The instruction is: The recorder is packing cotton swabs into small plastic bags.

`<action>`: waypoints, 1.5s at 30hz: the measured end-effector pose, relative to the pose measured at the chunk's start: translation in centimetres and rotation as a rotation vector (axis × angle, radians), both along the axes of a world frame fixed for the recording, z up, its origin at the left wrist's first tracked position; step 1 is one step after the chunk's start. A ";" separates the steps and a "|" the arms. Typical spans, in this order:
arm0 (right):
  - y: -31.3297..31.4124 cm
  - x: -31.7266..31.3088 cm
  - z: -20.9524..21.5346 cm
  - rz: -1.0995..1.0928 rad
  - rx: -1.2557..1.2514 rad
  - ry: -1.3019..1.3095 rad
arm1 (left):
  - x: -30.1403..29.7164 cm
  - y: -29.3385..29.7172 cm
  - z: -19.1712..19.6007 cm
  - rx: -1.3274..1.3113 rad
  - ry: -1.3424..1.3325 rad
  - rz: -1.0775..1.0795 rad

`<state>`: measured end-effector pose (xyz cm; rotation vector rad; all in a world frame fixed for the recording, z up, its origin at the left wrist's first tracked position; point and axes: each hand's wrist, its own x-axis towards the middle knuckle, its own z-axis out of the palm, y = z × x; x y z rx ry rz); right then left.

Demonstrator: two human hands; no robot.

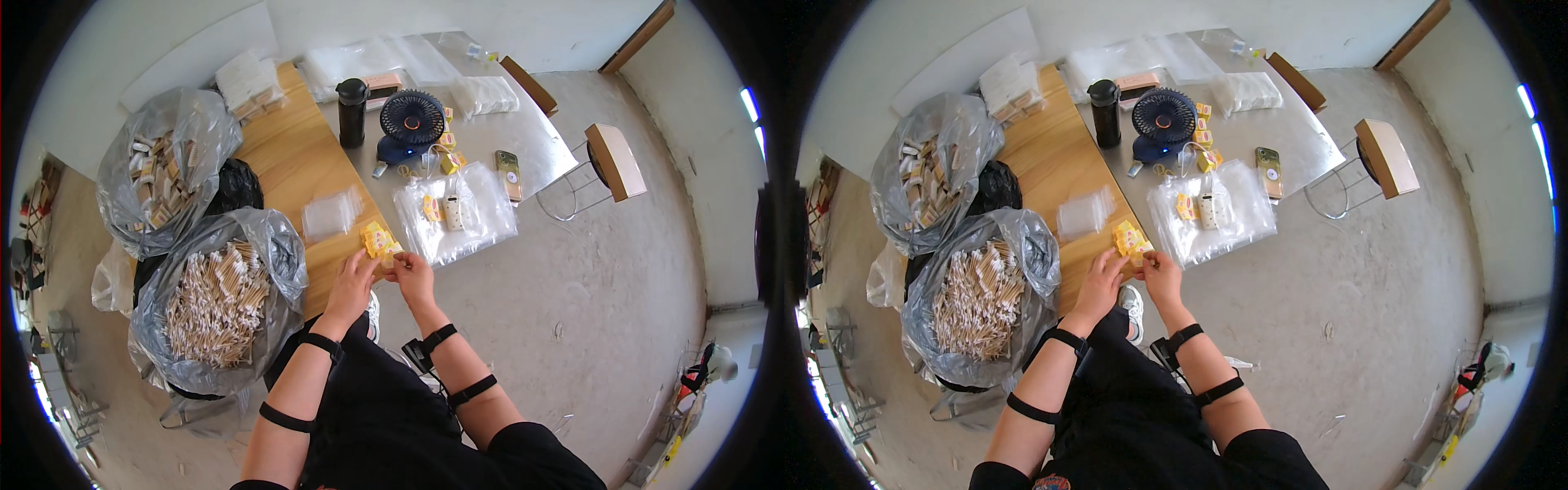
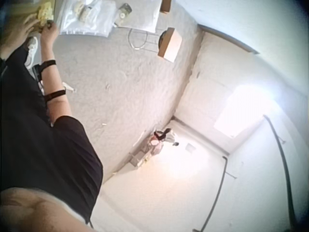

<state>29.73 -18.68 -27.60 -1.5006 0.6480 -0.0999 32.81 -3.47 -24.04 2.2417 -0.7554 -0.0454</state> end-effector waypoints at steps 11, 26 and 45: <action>-1.0 1.1 2.6 0.253 -0.686 0.100 | 2.9 1.0 -3.3 0.143 -0.197 -0.142; -10.1 10.4 -0.5 0.402 -1.122 0.318 | 3.0 0.7 -2.7 0.278 -0.132 -0.096; -11.9 11.7 -0.7 0.445 -1.109 0.234 | 3.1 1.1 -2.7 0.266 -0.095 -0.085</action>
